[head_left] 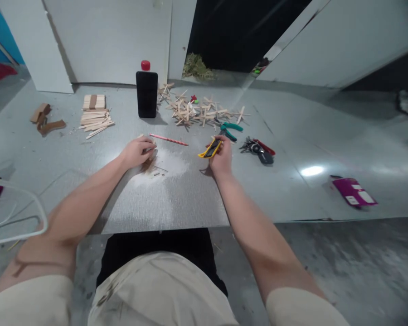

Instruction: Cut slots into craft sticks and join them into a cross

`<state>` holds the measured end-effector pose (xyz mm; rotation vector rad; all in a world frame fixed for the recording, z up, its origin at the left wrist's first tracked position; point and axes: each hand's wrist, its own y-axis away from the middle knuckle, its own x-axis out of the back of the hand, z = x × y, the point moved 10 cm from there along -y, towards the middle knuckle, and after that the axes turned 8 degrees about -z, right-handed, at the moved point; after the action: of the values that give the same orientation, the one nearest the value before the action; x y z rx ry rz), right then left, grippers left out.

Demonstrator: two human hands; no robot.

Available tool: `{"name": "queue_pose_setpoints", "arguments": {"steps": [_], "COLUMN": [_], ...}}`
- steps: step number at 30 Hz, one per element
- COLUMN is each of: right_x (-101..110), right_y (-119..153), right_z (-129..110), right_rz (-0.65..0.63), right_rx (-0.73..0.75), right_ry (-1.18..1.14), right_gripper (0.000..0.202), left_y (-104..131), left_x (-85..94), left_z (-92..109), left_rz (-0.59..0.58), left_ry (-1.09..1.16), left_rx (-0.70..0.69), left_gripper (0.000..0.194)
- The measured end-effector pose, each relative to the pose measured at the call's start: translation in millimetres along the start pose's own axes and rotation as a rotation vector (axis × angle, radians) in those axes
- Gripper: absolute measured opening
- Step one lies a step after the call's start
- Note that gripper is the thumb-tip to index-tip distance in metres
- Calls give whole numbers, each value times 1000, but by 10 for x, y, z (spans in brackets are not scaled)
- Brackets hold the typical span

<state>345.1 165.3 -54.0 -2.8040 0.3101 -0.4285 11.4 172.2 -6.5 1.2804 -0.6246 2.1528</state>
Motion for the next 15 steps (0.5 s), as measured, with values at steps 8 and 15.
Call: {"name": "queue_pose_setpoints", "arguments": {"steps": [8,15], "right_x": [11,27], "right_y": [-28,-25], "right_z": [186,129], "right_rz": [17,4], "right_rx": [-118,-101], "right_ry": [-146,-160], "right_gripper": [40,41], "left_y": [-1,70], "left_x": [12,16], "left_z": [3,-37], "left_rz": [8,27], "left_ry": [-15,-71], "left_rx": [-37,-22], "left_gripper": [34,35]}}
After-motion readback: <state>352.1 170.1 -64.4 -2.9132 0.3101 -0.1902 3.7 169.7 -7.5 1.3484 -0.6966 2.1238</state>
